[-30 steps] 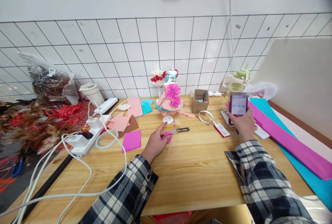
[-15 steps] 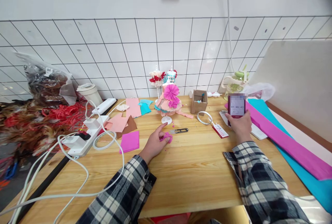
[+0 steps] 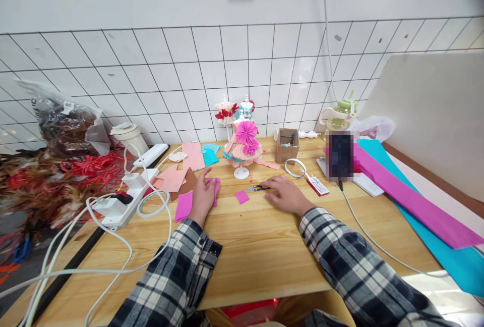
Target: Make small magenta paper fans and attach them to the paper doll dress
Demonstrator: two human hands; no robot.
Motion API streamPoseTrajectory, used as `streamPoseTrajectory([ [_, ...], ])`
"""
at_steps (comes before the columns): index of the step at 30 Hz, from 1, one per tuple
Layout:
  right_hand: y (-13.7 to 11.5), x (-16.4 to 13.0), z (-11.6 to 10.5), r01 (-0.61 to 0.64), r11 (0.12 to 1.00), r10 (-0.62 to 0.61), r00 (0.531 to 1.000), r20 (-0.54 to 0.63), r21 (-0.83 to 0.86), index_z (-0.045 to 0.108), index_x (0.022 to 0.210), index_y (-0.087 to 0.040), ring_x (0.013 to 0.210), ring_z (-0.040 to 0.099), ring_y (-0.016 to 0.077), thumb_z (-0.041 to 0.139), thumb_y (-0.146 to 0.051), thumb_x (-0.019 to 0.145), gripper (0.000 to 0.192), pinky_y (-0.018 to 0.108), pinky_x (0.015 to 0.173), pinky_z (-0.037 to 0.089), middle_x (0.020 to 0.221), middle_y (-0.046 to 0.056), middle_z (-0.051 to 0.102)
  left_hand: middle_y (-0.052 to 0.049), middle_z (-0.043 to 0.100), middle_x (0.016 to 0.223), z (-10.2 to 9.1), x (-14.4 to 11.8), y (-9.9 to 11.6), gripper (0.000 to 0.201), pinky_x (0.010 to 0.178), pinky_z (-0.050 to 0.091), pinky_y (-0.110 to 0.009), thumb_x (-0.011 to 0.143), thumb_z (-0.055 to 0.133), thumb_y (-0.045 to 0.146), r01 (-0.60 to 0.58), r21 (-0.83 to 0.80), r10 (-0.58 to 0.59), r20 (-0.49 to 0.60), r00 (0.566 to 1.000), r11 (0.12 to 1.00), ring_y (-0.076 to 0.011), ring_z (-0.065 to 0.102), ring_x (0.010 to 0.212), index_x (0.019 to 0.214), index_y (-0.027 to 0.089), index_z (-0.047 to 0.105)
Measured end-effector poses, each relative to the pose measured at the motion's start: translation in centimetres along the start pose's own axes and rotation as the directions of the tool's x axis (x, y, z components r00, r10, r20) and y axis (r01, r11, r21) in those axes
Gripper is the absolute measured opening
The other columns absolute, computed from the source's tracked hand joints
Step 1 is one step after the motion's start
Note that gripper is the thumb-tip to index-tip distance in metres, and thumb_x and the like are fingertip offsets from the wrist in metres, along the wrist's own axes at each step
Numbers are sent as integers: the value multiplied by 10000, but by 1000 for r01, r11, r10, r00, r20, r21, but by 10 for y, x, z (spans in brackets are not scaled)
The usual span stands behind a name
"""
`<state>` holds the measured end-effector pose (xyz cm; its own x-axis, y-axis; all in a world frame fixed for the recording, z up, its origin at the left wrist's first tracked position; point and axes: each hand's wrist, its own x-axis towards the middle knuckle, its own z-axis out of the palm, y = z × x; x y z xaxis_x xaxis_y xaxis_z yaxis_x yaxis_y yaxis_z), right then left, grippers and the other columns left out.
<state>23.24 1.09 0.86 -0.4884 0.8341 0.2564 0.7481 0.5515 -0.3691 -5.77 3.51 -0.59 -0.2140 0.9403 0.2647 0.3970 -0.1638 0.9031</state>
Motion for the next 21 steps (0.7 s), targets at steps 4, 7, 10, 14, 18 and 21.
streamPoseTrajectory([
  [4, -13, -2, 12, -36, 995, 37, 999, 13, -93, 567, 1230, -244, 1059, 482, 237, 445, -426, 904, 393, 375, 916, 336, 1170, 79, 581, -55, 627, 904, 7, -4, -1, 473, 746, 480, -314, 870, 487, 365, -86, 109, 82, 44, 996, 990, -169, 606, 807, 1307, 191, 440],
  [7, -15, -4, 18, -212, 955, 200, 977, -78, -206, 577, 1194, -205, 1041, 487, 254, 429, -426, 913, 387, 379, 876, 348, 1148, 111, 573, -74, 633, 981, 5, -3, -3, 489, 813, 472, -356, 857, 508, 333, -89, 187, 84, 37, 996, 978, -198, 605, 893, 1318, 196, 417],
  [10, -20, -3, 19, -259, 935, 221, 960, -174, -242, 557, 1204, -182, 1050, 476, 252, 461, -372, 904, 368, 367, 881, 348, 1178, 124, 554, -108, 582, 1136, -1, -3, 2, 442, 923, 401, -453, 799, 587, 329, -137, 485, 200, -79, 977, 863, -283, 522, 1081, 1224, 220, 530],
  [14, -40, 10, 27, -16, 985, -1, 995, -102, -171, 647, 1007, -214, 950, 503, 194, 453, -309, 915, 234, 317, 888, 343, 980, 60, 623, -69, 637, 961, 1, -11, 18, 193, 876, 412, -412, 853, 522, 335, -434, 531, 373, 225, 900, 728, -251, 548, 973, 904, 227, 674],
  [18, -50, 25, 40, -11, 992, 4, 998, -58, -128, 689, 884, -193, 906, 508, 185, 512, -311, 889, 213, 311, 854, 349, 864, 56, 625, -38, 669, 862, 14, -25, 29, 171, 807, 427, -354, 850, 547, 327, -639, 352, 397, 556, 730, 683, -205, 565, 864, 846, 230, 688],
  [21, -44, 25, 42, 15, 996, -18, 999, -27, -87, 705, 911, -221, 895, 510, 174, 532, -305, 882, 195, 302, 838, 348, 860, 44, 631, -38, 682, 882, 20, -30, 28, 156, 825, 423, -354, 835, 578, 330, -673, 341, 383, 619, 686, 656, -200, 570, 866, 856, 221, 689],
])
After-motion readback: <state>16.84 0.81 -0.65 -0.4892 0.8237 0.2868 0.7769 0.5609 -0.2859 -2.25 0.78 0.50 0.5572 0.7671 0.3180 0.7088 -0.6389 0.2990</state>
